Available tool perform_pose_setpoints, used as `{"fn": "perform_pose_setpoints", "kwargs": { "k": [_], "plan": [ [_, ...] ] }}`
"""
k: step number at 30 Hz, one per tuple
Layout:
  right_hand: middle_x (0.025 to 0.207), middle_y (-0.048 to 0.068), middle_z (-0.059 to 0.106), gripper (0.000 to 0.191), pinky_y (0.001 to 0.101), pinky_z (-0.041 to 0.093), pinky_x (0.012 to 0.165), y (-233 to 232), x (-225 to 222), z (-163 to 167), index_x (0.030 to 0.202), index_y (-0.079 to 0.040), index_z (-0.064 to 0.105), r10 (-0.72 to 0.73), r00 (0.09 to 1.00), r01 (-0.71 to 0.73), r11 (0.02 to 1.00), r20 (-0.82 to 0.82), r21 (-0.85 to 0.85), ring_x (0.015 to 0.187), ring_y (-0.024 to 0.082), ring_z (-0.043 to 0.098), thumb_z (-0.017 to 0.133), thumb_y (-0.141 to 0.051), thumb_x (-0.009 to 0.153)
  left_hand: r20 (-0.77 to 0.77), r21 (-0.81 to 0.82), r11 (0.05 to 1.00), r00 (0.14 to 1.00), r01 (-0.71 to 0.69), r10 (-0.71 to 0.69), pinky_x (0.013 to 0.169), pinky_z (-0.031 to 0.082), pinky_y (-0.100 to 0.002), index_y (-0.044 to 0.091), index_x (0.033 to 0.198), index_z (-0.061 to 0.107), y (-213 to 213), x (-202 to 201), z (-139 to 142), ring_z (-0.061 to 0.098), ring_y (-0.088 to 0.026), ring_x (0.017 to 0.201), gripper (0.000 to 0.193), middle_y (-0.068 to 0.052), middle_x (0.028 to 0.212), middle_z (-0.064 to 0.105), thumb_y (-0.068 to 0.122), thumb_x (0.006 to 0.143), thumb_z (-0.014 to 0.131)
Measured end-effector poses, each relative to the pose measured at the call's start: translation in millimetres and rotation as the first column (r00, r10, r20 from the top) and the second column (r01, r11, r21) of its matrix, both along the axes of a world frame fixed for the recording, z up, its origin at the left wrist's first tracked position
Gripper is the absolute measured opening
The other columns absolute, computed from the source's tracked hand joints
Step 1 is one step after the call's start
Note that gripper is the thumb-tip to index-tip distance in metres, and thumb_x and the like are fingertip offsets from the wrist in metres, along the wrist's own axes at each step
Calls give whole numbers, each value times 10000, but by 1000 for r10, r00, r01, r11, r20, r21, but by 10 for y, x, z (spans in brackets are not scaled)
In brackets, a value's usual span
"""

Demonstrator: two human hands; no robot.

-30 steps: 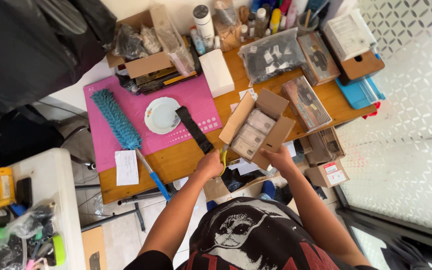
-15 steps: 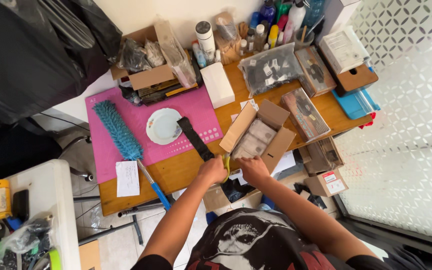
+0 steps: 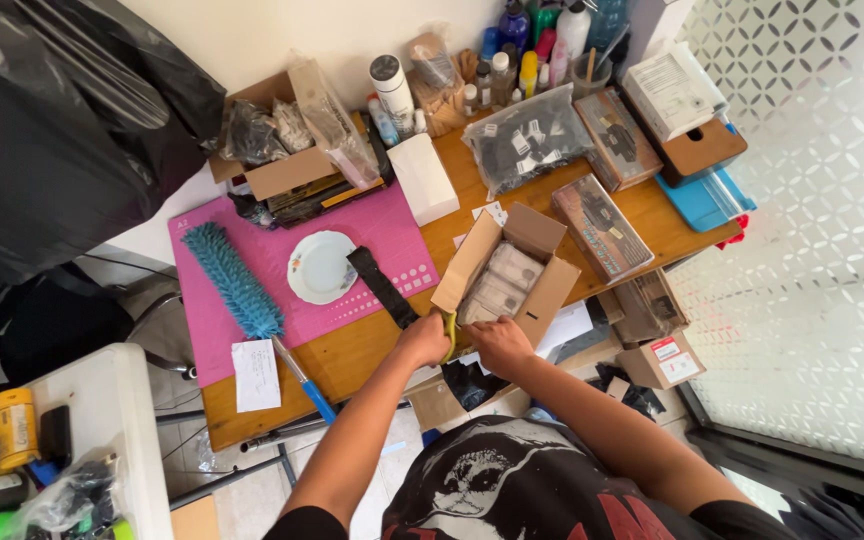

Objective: The person uses scissors to cut tape on a cardboard box, opens it, and removes a plastic-wrapped item. They then place the item into a white box and arrange other items on the table.

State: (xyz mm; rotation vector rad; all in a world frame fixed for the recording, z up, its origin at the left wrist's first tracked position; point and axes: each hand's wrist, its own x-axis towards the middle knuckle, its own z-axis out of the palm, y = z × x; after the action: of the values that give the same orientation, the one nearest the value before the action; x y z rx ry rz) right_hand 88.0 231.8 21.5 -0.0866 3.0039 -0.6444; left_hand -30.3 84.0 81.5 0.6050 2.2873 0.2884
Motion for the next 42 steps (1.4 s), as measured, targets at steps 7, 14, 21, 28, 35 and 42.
{"fn": "perform_pose_setpoints", "kwargs": {
  "k": [7, 14, 21, 28, 35, 42],
  "plan": [
    [1011, 19, 688, 456, 399, 447, 851, 7, -8, -68, 1224, -133, 609, 3, 1000, -3, 1000, 23, 20, 1006, 202, 671, 623, -90, 770, -46, 47, 999, 999, -20, 22, 835, 573, -489, 63, 1289, 559, 33, 3, 5, 740, -380, 894, 421, -232, 1028, 737, 213, 896, 555],
    [1006, 14, 681, 437, 403, 452, 872, 0, -7, -58, 1234, -144, 610, 17, 998, -17, 1000, 62, 5, 1016, 215, 671, 596, -79, 802, -124, -28, 1000, 992, -3, -1, 937, 543, -504, 54, 1209, 656, 137, -35, -245, 679, -401, 1102, 377, -233, 1153, 713, 248, 887, 627],
    [1040, 35, 687, 381, 409, 462, 902, 4, 4, -53, 1238, -132, 613, -5, 998, 5, 1000, 64, 2, 1039, 221, 672, 578, -107, 859, -154, 43, 999, 988, 31, -24, 922, 552, -505, 53, 1196, 668, 54, -129, -229, 686, -407, 1084, 429, -229, 1144, 721, 280, 833, 693],
    [1078, 64, 689, 425, 430, 465, 899, -26, 22, -163, 1282, -104, 600, 6, 1000, -7, 1000, 25, 13, 1040, 238, 671, 559, -104, 859, -185, 185, 982, 981, -25, 60, 920, 544, -493, 81, 1243, 627, -84, -238, -148, 674, -423, 1061, 626, -248, 1093, 720, 436, 746, 767],
    [1100, 61, 683, 320, 392, 477, 908, 35, -99, -139, 1155, -84, 627, 45, 997, -49, 997, 57, 62, 1053, 237, 672, 569, -98, 840, -115, 318, 942, 982, -105, 148, 886, 570, -480, -11, 1121, 650, 39, -265, -350, 684, -429, 1048, 602, -281, 1037, 728, 445, 747, 768],
    [1077, 72, 676, 377, 404, 487, 902, 96, -158, -55, 1202, -65, 615, 87, 996, -87, 996, 25, 30, 1040, 255, 667, 568, -89, 829, -148, 241, 964, 977, -113, 151, 901, 560, -484, -3, 1088, 674, 133, -364, -411, 675, -425, 1066, 599, -276, 1064, 715, 450, 712, 790]
  ]
}}
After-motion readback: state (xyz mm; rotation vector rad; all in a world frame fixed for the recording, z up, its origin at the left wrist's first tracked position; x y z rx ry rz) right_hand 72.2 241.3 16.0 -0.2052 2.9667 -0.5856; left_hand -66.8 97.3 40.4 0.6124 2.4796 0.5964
